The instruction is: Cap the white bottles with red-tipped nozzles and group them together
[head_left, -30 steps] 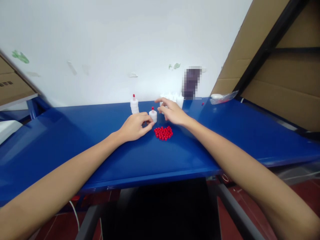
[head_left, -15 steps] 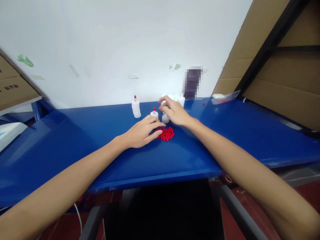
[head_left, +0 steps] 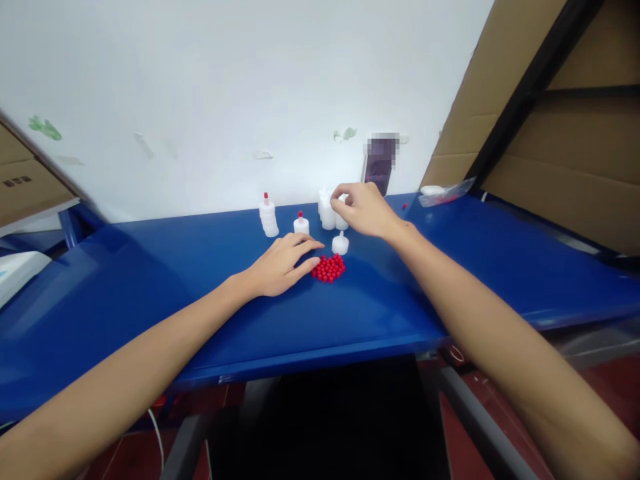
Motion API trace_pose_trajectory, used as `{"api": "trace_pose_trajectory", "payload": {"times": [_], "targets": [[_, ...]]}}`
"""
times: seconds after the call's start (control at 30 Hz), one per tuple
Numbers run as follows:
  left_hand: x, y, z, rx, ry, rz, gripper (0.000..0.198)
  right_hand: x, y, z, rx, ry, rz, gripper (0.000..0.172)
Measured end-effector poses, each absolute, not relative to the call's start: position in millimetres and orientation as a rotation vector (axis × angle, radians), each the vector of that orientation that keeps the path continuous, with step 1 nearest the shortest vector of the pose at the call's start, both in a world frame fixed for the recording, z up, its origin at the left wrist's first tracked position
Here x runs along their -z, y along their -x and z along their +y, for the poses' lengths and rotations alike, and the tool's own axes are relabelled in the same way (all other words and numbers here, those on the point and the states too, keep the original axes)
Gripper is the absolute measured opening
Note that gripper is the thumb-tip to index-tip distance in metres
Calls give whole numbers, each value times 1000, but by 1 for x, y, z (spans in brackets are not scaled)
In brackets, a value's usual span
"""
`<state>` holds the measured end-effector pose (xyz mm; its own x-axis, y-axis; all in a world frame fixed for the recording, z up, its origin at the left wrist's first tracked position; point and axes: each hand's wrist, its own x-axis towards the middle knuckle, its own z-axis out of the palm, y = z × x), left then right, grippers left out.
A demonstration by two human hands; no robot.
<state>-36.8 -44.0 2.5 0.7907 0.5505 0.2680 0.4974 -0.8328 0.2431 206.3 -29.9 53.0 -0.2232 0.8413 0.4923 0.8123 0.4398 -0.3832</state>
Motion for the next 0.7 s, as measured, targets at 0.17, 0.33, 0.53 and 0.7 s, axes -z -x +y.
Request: {"api": "trace_pose_trajectory", "payload": {"times": [0.17, 0.33, 0.53, 0.7], "targets": [[-2, 37, -43, -502, -2849, 743, 46, -66, -215, -36, 73, 1507, -2227, 43], [-6, 36, -45, -527, -2831, 670, 42, -74, -222, -39, -290, 1619, -2271, 55], [-10, 35, -46, -564, -2851, 605, 39, -59, -223, -30, -793, 1629, -2314, 28], [-8, 34, -46, -587, -2861, 609, 39, -48, -220, -25, -814, 1557, -2308, 29]]}}
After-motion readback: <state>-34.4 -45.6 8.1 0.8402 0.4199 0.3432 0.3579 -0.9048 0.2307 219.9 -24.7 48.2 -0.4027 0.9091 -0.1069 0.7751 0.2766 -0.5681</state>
